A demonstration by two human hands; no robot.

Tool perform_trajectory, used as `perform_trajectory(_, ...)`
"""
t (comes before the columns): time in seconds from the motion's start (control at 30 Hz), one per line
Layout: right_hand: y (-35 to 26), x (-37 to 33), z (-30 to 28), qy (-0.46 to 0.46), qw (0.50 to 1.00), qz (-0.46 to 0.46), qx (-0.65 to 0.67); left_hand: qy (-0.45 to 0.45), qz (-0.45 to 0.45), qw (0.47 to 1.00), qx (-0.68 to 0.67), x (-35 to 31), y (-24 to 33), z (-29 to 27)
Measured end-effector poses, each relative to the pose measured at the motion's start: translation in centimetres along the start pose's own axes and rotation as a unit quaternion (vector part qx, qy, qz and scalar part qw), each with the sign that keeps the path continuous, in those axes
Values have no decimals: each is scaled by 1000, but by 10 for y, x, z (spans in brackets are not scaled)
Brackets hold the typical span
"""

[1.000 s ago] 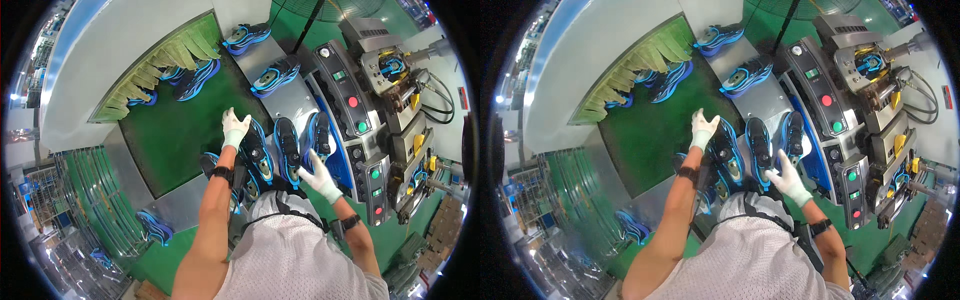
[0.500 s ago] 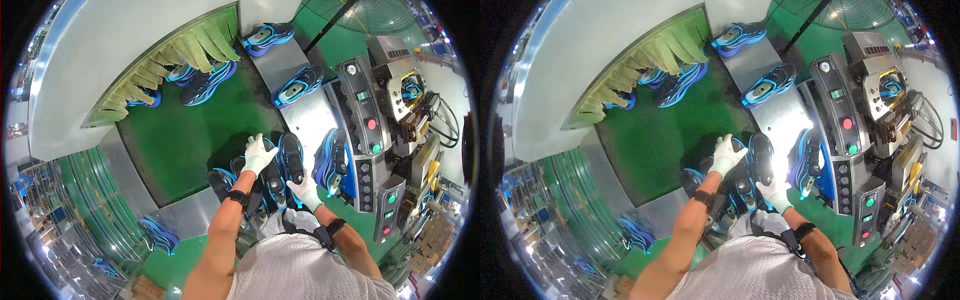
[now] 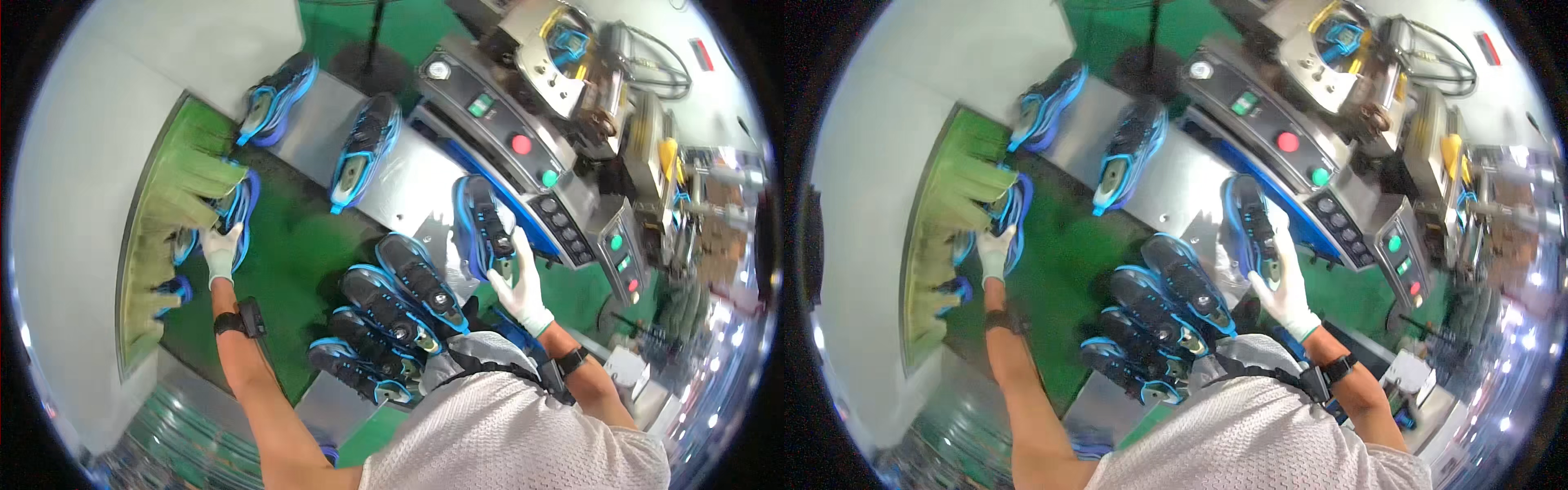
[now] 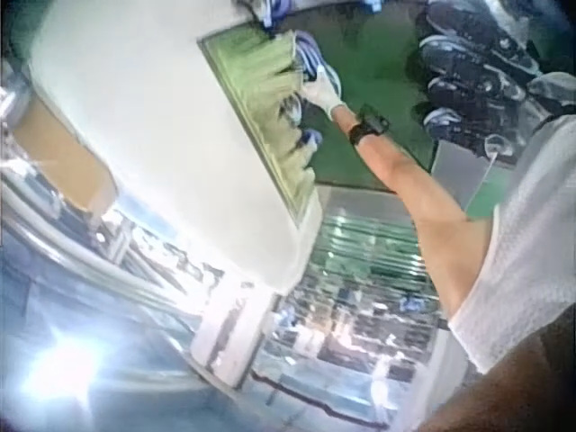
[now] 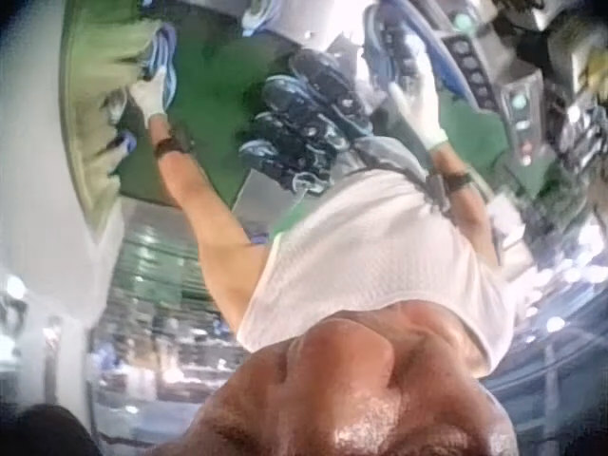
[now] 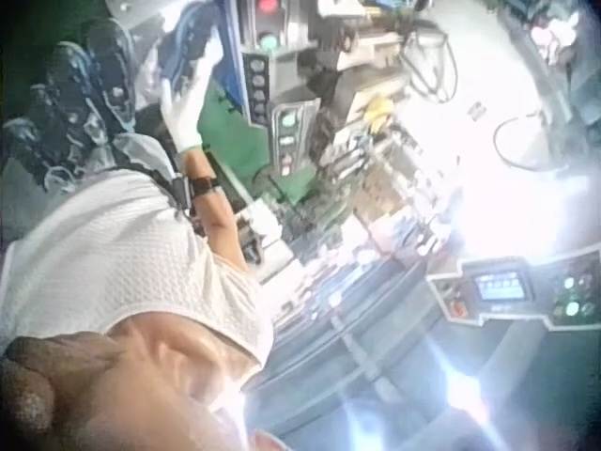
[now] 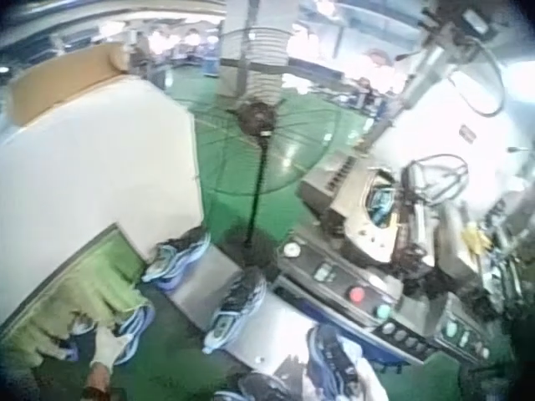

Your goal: Operating a shoe manufacturing machine by placing shoes into a press and onto a conveyor belt.

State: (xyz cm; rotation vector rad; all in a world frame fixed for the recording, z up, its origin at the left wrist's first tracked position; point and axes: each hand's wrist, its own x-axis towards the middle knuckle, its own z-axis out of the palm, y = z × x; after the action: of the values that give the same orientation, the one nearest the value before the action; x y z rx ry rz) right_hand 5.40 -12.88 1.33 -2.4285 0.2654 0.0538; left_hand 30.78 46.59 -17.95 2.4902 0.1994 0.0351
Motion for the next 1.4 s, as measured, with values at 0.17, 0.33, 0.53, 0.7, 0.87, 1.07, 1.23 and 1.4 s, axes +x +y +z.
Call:
perform_trajectory(0.17,65,-2,14,-3,989,148,3,77,1,996,-32,-6,57,64)
perform_trajectory(0.33,103,18,28,-2,989,136,-60,56,-71,990,-105,-70,80,68)
perform_trajectory(0.53,108,25,15,-68,997,27,-37,10,-103,989,-109,-159,103,53)
perform_trajectory(0.7,49,9,-49,-68,994,-89,-3,-37,146,989,8,-199,250,-11)
perform_trajectory(0.87,-66,18,-88,-128,942,-307,50,-214,392,888,111,-212,400,-44)
perform_trajectory(1.07,-21,26,-108,-206,947,-157,192,-303,523,782,155,-215,554,-30)
perform_trajectory(1.23,79,12,-183,-181,868,47,459,-146,592,793,-12,-181,689,-2)
perform_trajectory(1.4,114,-27,-267,-113,770,211,592,-202,436,867,-133,-69,782,102)
